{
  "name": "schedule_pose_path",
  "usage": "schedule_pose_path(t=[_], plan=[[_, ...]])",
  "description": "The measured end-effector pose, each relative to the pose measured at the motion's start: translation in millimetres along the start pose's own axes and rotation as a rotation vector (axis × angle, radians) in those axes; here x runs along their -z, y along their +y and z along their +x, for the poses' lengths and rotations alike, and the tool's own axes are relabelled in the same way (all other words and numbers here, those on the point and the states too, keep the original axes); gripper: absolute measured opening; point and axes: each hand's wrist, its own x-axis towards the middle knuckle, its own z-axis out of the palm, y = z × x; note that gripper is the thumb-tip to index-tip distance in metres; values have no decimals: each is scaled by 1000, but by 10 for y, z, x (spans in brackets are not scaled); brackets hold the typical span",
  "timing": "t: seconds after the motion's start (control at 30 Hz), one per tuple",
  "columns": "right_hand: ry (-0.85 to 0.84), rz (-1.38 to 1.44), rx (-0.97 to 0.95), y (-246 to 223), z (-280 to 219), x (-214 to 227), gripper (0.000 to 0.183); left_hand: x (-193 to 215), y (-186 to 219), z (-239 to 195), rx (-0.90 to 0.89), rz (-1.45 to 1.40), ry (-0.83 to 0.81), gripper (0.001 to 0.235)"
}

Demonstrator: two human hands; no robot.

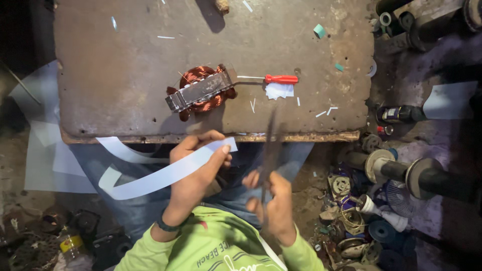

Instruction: The person cuts rectangular pieces from a white strip of material using scissors. They then use a screwdriver to push the pieces into the slots of a copper-wound motor component.

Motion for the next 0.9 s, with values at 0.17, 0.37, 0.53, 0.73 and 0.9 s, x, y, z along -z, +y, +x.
schedule_pose_path(t=[0.17,0.37,0.53,0.73,0.9], plan=[[-77,-408,88,281,-228,27,13,33,-23,32,46,59,27,23],[-1,-571,106,407,-302,-20,29,29,-42,32,13,238,-17,22],[-17,-553,45,507,-321,8,34,5,-55,31,-2,267,-17,22],[-52,-489,25,508,-358,18,26,-4,-93,29,-29,291,-19,21],[-78,-462,35,601,-384,105,29,-25,-161,29,-44,237,-29,21]])
